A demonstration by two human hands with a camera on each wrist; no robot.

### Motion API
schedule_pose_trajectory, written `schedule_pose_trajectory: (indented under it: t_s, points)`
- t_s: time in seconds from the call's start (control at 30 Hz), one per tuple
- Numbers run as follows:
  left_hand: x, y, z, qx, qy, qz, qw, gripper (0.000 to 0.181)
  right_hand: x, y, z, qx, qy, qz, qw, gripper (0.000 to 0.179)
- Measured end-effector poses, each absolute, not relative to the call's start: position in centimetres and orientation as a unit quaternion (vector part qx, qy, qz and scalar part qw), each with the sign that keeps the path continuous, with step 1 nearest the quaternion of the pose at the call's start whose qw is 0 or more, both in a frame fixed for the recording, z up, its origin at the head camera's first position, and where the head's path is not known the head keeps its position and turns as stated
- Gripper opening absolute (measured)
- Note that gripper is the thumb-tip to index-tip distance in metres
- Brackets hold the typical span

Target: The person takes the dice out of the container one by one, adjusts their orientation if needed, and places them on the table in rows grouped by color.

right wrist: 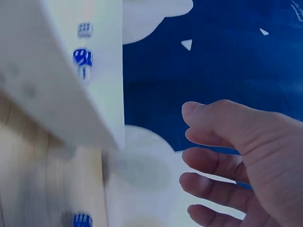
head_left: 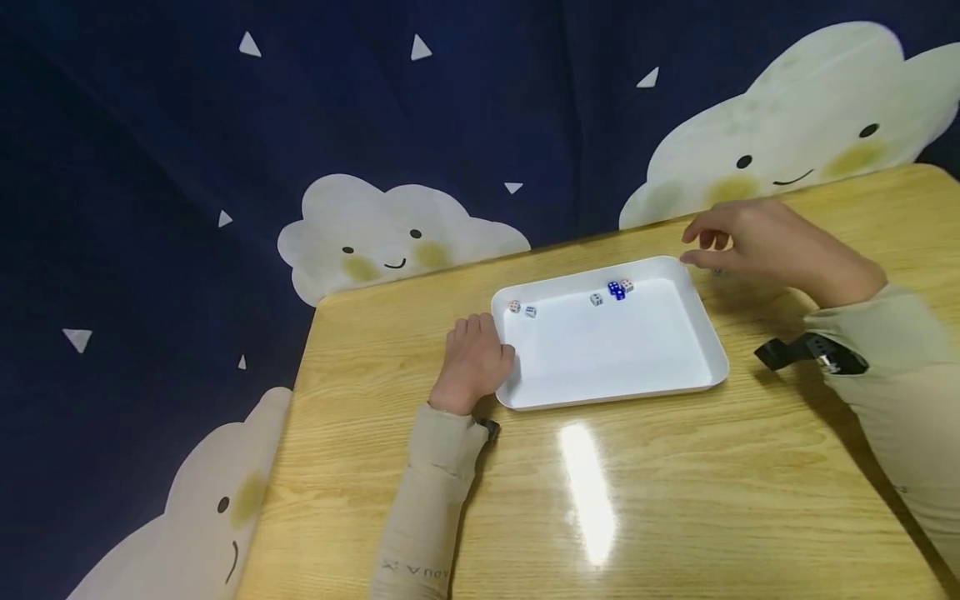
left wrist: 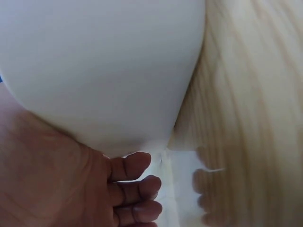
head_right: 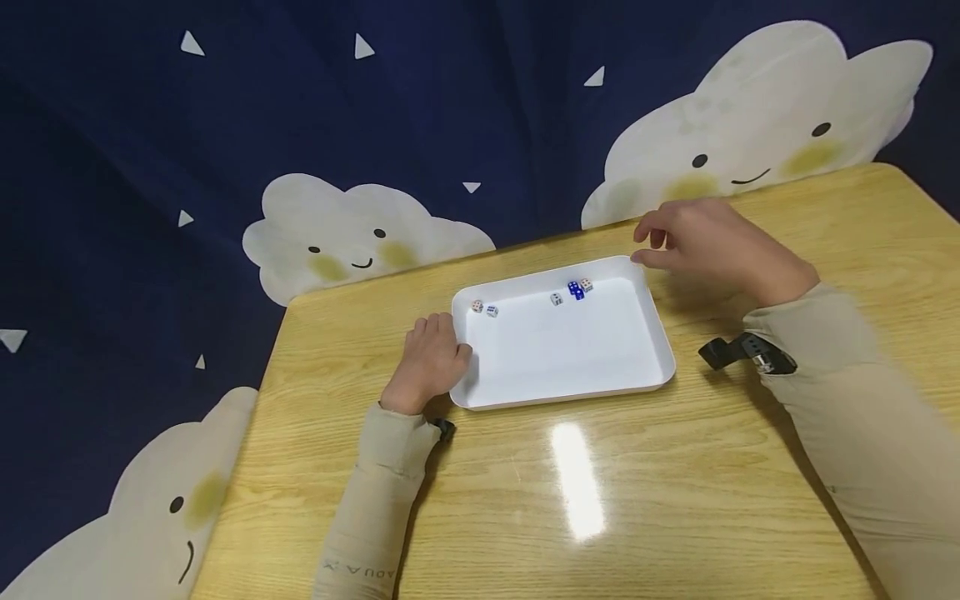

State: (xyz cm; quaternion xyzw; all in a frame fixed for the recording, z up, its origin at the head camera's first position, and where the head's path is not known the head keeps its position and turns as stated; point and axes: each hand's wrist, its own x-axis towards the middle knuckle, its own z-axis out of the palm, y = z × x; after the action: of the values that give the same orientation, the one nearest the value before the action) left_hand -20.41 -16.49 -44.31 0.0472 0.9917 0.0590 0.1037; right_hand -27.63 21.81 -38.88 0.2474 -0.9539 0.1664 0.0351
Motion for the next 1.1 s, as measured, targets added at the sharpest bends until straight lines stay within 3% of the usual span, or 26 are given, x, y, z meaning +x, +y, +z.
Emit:
schedule_pose_trajectory:
  t_s: [0.67,0.9,1.1]
  points:
    - [-20.6,-15.3,-44.8,0.055,0.992,0.046,0.102,0.035,-28.6,17.3,-39.9,0.299,-0.932,0.202,0.024,0.019]
    - [-20.7,-15.2,-45.0,0.057,0.992,0.05,0.105,0.033,-29.1,16.7,-41.1,0.288,-0.936,0.203,-0.013,0.021]
    - [-20.8,-15.3,-45.0,0.053,0.992,0.047,0.107,0.034,-29.6,16.2,-42.3,0.313,-0.929,0.197,0.001,0.015]
